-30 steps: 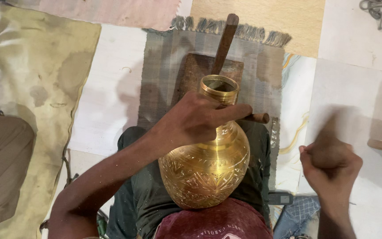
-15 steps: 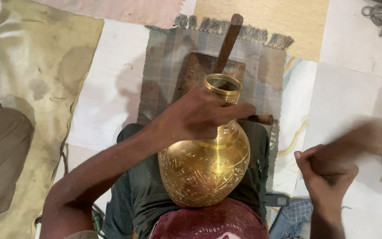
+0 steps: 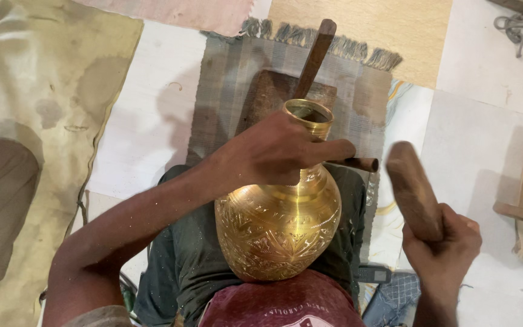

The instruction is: The person holds a brass vessel on their lap and uses a metal chisel and wooden mallet to engrave decorative patterns into the surface. They repeatedly position the chisel and strike it with the mallet to create fine lines and motifs on the vessel.

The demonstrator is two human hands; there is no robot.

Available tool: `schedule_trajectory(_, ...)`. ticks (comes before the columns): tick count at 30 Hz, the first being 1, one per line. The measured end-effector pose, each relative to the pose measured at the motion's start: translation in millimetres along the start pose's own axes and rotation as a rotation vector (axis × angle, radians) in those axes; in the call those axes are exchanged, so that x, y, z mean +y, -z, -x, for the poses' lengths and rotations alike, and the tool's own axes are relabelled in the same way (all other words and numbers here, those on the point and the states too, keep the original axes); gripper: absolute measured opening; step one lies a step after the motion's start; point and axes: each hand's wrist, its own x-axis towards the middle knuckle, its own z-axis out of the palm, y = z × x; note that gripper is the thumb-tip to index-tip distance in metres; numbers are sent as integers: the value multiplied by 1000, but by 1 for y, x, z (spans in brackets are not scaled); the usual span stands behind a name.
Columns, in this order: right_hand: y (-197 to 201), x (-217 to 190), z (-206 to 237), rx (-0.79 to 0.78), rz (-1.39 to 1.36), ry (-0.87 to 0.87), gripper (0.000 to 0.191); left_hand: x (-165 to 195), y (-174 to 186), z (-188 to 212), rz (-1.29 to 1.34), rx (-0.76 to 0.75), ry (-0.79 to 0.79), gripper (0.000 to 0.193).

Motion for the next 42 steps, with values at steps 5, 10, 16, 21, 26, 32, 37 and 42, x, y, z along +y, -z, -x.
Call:
schedule_trajectory(5, -11, -23, 1, -16, -68, 95, 24, -3, -1, 0, 83, 32, -34, 45)
schedule_trajectory(10, -8, -31, 1, -60, 193, -69, 22, -4, 2, -4, 73, 14, -40, 44)
schedule_trajectory(16, -9, -20, 5, 1, 341, -6, 20, -3, 6, -5, 145, 67, -93, 55)
schedule_trajectory(21, -14, -14, 13, 62, 32, -77, 10, -5, 5, -7, 147, 41, -81, 52)
schedule_trajectory(26, -22, -22, 15, 95, -71, -25, 6, -7, 2, -10, 89, 44, -122, 47)
schedule_trajectory(32, -26, -36, 16, 164, -160, -244, 13, -9, 4, -10, 119, 20, -135, 50)
schedule_trajectory(37, -23, -19, 22, 109, -71, -65, 9, -9, 4, -13, 173, 85, -184, 51)
schedule_trajectory(42, -16, -5, 28, 62, -99, 3, 17, -11, 6, -12, 241, 62, -183, 58)
